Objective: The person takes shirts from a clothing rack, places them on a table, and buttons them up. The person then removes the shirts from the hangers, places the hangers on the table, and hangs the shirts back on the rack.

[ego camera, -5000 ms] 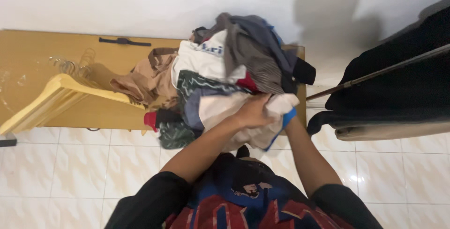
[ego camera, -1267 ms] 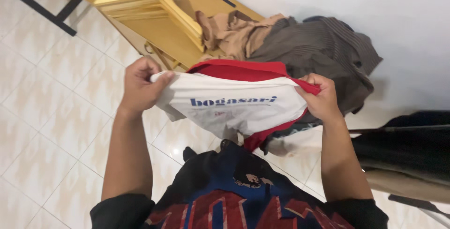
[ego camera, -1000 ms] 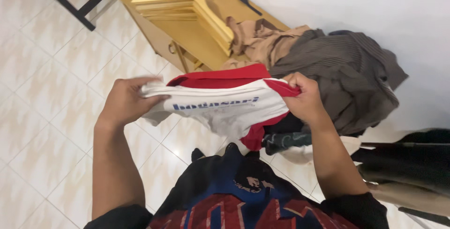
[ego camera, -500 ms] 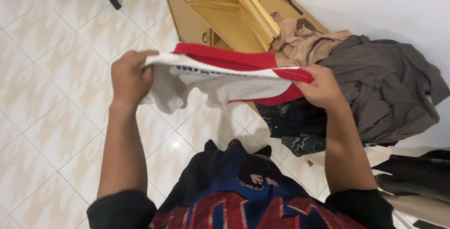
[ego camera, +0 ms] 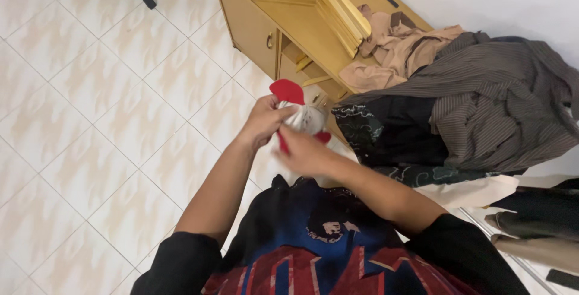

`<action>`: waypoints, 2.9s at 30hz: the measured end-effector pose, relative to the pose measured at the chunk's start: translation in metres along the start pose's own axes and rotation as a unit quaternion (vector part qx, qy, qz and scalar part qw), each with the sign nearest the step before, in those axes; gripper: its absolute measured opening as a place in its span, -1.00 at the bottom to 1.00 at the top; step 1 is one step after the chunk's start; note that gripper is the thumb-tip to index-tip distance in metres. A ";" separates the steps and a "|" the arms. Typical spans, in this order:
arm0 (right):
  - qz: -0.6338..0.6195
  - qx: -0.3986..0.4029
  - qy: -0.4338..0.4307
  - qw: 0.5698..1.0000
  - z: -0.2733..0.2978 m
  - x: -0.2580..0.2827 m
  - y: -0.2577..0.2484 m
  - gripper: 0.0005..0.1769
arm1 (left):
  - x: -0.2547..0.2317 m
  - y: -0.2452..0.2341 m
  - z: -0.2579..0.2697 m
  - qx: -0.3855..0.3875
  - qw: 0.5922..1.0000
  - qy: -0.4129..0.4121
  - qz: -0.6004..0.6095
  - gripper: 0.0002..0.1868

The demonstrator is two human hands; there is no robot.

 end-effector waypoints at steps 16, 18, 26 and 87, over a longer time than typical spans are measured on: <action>-0.121 -0.165 -0.003 0.979 -0.005 -0.111 -0.065 -0.23 | -0.094 0.031 0.039 0.286 0.947 -0.024 -0.145 -0.64; -0.206 -0.143 -0.125 0.960 -0.019 -0.107 -0.050 -0.26 | -0.111 0.042 0.041 0.368 0.911 0.104 -0.156 -0.60; -0.166 0.087 0.040 0.981 -0.057 -0.164 -0.016 -0.70 | -0.132 0.029 0.018 0.125 0.940 0.060 -0.310 -0.72; -0.565 -0.313 0.020 0.763 -0.046 -0.186 -0.061 -0.78 | -0.130 -0.038 -0.095 0.326 0.945 0.001 -0.011 -0.65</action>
Point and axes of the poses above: each hand's wrist, its own z-axis away from the middle knuckle, its own y-axis out of the palm, x = y × z, the point moved 3 cm from there along -z, towards the middle knuckle, and after that the axes turned 10 degrees about z, right-handed, at the moved point
